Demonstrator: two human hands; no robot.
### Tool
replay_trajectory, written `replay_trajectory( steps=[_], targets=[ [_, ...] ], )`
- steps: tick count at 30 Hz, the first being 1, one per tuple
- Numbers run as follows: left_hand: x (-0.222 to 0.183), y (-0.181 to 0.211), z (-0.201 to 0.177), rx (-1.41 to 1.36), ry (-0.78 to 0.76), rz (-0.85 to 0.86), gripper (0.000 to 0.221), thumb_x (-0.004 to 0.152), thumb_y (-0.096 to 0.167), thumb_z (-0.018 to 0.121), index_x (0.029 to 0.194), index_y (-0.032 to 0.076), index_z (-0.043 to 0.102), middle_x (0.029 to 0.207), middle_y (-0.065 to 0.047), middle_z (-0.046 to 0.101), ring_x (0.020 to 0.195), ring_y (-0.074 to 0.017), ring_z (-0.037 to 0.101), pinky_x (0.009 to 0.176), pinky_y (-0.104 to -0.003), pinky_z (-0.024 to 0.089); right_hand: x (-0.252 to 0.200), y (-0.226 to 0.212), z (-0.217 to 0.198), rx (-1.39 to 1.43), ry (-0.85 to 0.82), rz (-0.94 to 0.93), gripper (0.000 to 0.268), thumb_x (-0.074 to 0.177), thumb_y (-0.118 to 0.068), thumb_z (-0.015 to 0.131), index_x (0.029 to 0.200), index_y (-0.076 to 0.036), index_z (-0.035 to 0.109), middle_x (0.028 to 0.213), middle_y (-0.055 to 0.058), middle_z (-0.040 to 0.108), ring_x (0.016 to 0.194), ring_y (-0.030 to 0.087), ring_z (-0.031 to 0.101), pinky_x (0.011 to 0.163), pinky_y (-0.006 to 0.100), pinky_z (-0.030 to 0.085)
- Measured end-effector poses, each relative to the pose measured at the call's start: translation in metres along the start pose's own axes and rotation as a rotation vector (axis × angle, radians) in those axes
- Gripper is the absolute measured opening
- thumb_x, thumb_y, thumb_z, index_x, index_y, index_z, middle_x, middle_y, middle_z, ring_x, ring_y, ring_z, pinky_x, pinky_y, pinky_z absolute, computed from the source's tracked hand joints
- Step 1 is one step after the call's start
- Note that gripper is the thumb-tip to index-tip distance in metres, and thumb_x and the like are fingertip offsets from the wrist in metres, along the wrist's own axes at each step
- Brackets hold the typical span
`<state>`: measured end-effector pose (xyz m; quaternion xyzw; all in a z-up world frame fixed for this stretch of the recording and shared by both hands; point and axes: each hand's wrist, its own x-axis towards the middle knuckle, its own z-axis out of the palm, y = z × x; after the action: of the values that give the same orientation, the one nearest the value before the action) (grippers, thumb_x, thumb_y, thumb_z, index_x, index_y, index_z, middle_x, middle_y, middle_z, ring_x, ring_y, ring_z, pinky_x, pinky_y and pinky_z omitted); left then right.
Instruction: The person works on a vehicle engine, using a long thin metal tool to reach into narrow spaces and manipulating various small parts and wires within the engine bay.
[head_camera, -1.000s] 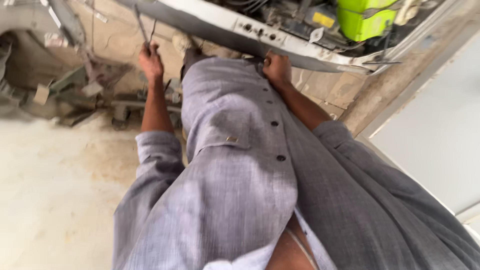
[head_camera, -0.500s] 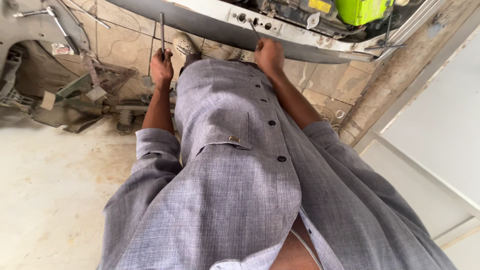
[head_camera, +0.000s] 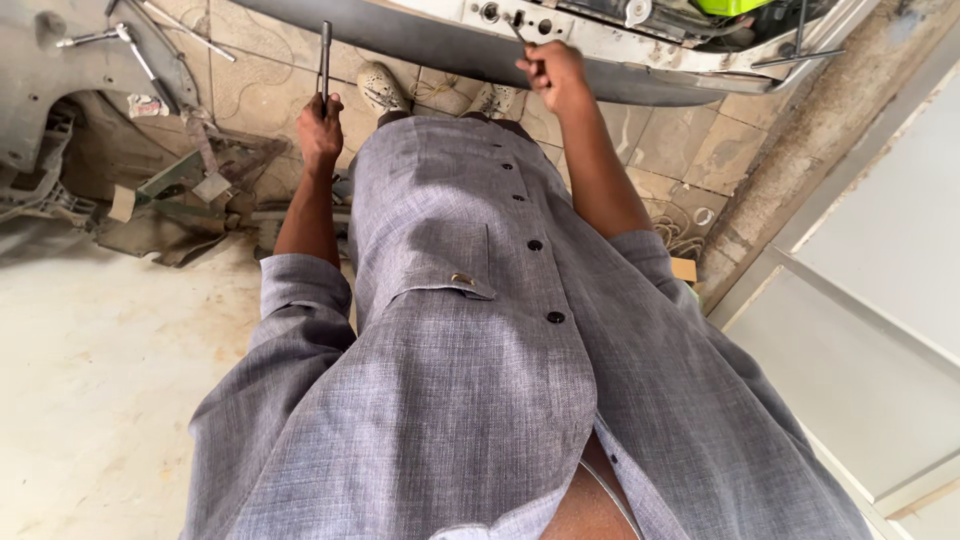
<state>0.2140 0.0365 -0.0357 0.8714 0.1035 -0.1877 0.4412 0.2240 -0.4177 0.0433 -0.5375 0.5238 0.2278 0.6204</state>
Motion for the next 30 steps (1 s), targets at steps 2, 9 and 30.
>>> replay_trajectory(
  steps=[2, 9, 30],
  targets=[
    [-0.007, -0.005, -0.004, -0.038, 0.005, 0.014, 0.043, 0.104, 0.041, 0.059, 0.102, 0.000, 0.071, 0.095, -0.021, 0.076, 0.087, -0.0381, 0.073, 0.078, -0.047, 0.055, -0.006, 0.004, 0.015, -0.455, 0.085, -0.214, 0.011, 0.087, -0.004, 0.064, 0.091, 0.003, 0.073, 0.076, 0.012, 0.068, 0.056, 0.016, 0.052, 0.039, 0.025, 0.035],
    [-0.022, -0.006, -0.017, 0.036, -0.086, -0.147, 0.043, 0.105, 0.041, 0.059, 0.104, 0.001, 0.072, 0.098, -0.019, 0.076, 0.091, -0.0356, 0.074, 0.081, -0.044, 0.055, -0.032, 0.007, 0.035, -0.495, 0.354, -0.386, 0.010, 0.087, -0.007, 0.069, 0.095, -0.002, 0.072, 0.079, 0.012, 0.072, 0.060, 0.016, 0.063, 0.048, 0.028, 0.050],
    [-0.028, -0.011, -0.029, 0.053, -0.069, -0.093, 0.043, 0.105, 0.041, 0.059, 0.100, 0.000, 0.071, 0.088, -0.023, 0.072, 0.081, -0.0382, 0.069, 0.077, -0.047, 0.053, -0.028, 0.000, 0.034, 0.316, 0.408, -0.225, 0.013, 0.090, -0.011, 0.066, 0.094, -0.001, 0.074, 0.093, 0.012, 0.077, 0.077, 0.018, 0.076, 0.065, 0.027, 0.066]
  ],
)
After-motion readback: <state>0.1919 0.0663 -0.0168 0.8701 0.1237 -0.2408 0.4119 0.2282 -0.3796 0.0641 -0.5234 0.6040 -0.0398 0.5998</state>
